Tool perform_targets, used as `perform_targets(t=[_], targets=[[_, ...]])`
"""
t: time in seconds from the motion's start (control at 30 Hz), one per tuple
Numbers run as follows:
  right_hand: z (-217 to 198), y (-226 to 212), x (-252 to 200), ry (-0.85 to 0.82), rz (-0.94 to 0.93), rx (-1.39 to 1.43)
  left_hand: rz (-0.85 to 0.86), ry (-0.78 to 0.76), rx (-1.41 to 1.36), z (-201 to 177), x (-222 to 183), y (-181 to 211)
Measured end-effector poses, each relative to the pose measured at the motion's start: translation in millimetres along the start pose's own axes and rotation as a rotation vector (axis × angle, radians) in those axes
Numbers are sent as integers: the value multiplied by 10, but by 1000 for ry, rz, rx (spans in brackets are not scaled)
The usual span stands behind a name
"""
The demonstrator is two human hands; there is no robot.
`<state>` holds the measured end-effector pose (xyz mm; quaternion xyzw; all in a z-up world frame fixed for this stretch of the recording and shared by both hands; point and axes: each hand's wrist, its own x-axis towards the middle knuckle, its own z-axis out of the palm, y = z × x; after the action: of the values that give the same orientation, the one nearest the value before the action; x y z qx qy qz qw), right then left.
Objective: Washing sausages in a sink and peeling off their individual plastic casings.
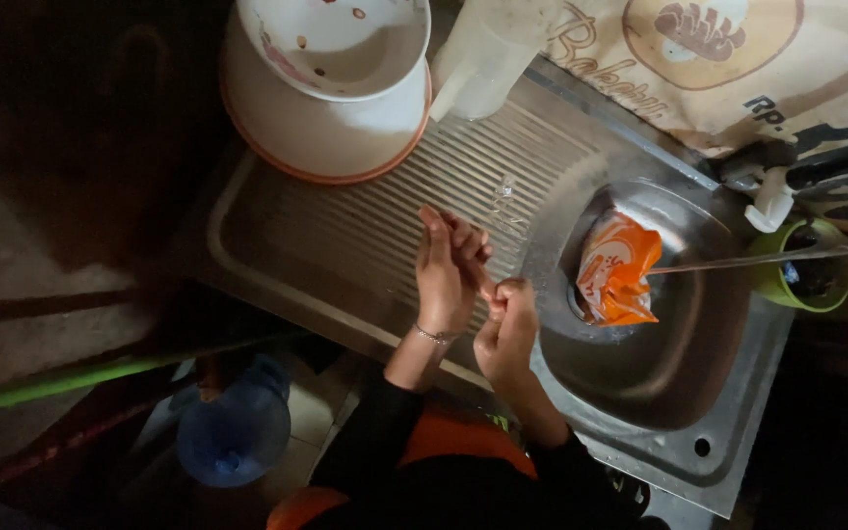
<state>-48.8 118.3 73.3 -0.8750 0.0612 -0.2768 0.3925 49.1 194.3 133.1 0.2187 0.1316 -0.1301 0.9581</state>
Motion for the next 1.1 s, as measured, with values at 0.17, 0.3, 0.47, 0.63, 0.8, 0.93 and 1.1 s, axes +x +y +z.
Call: perform_targets(t=[0.17, 0.3, 0.47, 0.63, 0.8, 0.93, 1.1], targets=[[-46, 81, -162, -11, -71, -86, 7, 4, -2, 66, 30, 72], [-238, -30, -354, 41, 104, 65, -57, -51, 117, -282, 390, 463], [-554, 246, -29, 86, 178, -10, 96, 118, 502, -203, 448, 915], [-157, 650, 730, 155, 149, 10, 93, -175, 1249, -917, 451, 48], [-135, 687, 987, -386, 128, -574, 52, -393, 1709, -485, 37, 22], [-470, 939, 726, 82, -76, -372, 368, -571, 1781, -994, 139, -221], [-880, 1291, 649, 1030, 692, 829, 419, -521, 1680, -568, -125, -23]])
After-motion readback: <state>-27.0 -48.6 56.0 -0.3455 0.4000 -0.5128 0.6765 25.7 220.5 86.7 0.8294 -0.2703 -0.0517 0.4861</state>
